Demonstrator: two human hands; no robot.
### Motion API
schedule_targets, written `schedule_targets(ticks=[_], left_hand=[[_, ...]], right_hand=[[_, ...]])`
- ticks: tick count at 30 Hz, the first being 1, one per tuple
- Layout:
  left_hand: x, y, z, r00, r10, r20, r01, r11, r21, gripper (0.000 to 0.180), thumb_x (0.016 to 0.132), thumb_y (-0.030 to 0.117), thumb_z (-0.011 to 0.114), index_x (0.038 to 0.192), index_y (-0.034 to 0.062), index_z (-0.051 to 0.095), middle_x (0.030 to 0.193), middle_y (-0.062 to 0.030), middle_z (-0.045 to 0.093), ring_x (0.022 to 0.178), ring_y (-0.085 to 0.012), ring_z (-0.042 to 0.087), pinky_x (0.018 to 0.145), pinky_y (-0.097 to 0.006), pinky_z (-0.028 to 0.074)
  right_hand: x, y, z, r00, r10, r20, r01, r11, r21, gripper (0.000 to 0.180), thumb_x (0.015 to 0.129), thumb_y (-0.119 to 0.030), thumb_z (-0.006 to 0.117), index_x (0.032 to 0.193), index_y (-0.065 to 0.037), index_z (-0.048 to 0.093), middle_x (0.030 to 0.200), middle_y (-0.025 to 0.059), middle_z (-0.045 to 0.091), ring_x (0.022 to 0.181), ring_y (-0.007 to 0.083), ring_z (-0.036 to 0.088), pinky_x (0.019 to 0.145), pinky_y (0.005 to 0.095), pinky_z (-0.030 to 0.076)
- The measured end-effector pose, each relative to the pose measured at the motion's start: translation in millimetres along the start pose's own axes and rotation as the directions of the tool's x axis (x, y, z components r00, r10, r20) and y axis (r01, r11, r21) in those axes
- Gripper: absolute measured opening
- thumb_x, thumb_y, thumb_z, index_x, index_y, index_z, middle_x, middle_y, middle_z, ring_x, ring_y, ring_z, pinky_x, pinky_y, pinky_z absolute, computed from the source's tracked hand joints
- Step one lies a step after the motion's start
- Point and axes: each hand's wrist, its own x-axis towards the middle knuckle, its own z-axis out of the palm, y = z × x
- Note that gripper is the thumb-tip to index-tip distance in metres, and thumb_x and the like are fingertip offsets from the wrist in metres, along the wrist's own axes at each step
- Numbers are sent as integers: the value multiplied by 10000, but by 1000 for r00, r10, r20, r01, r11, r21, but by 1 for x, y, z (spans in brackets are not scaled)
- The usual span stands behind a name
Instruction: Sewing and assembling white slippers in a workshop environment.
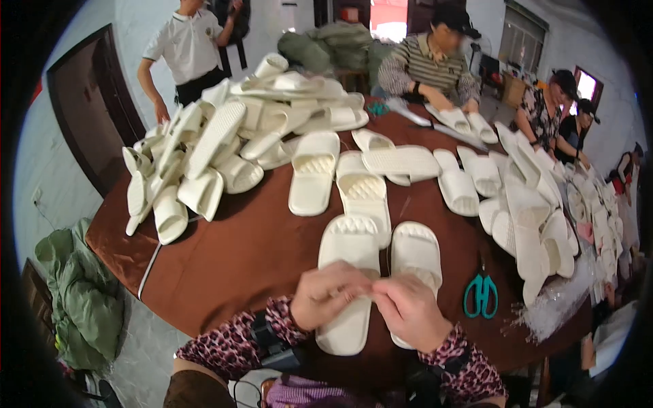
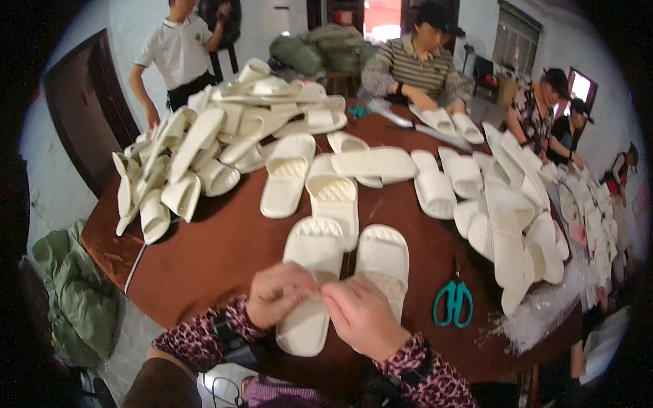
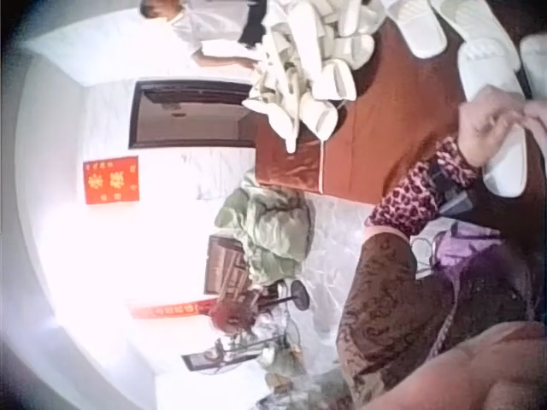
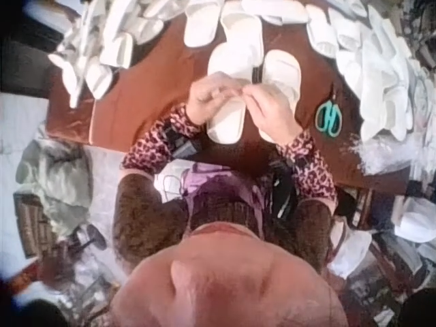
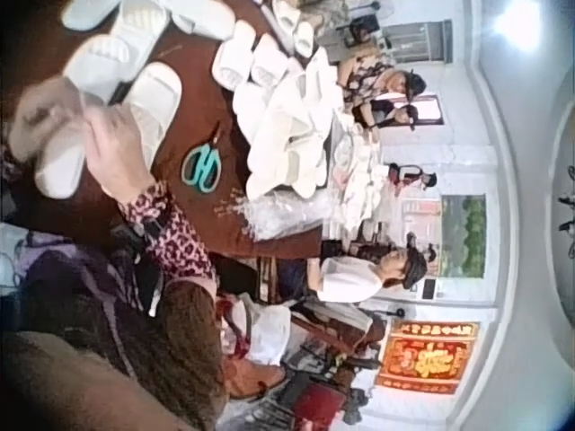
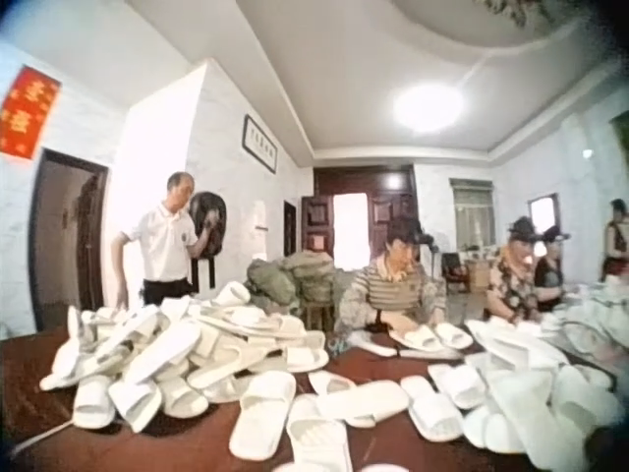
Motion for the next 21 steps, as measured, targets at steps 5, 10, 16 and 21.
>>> schedule_targets(ticks=[5,10,16,21], left_hand=[[14,-11,-2,868,-391,-307,272,891,-364,29,899,40,523,891,32,549,796,-29,577,641,-84,523,563,-213,428],[16,-28,-20,821,-486,-299,269,792,-549,109,947,160,504,914,62,537,806,-36,592,580,-70,504,492,-184,396],[13,-21,-11,764,-596,-247,423,752,-507,195,955,229,511,869,57,541,754,-24,582,552,-60,477,468,-178,366],[5,-25,-25,906,-421,-54,364,837,-408,294,965,261,496,788,40,573,663,-17,559,529,-62,457,475,-186,354]], right_hand=[[5,23,-15,997,-2,-76,-9,988,-155,97,794,-32,598,890,-30,586,789,128,584,762,322,559,686,411,450],[12,39,-29,979,40,-198,-77,980,-182,85,793,-36,609,873,-15,592,812,140,593,788,323,576,697,401,467],[4,41,-32,968,42,-249,-80,986,-145,73,796,-34,607,866,-17,598,817,130,605,796,308,585,704,384,474],[4,41,-34,963,41,-266,-86,983,-162,69,800,-33,605,867,-19,600,819,118,613,796,300,590,696,376,480]])
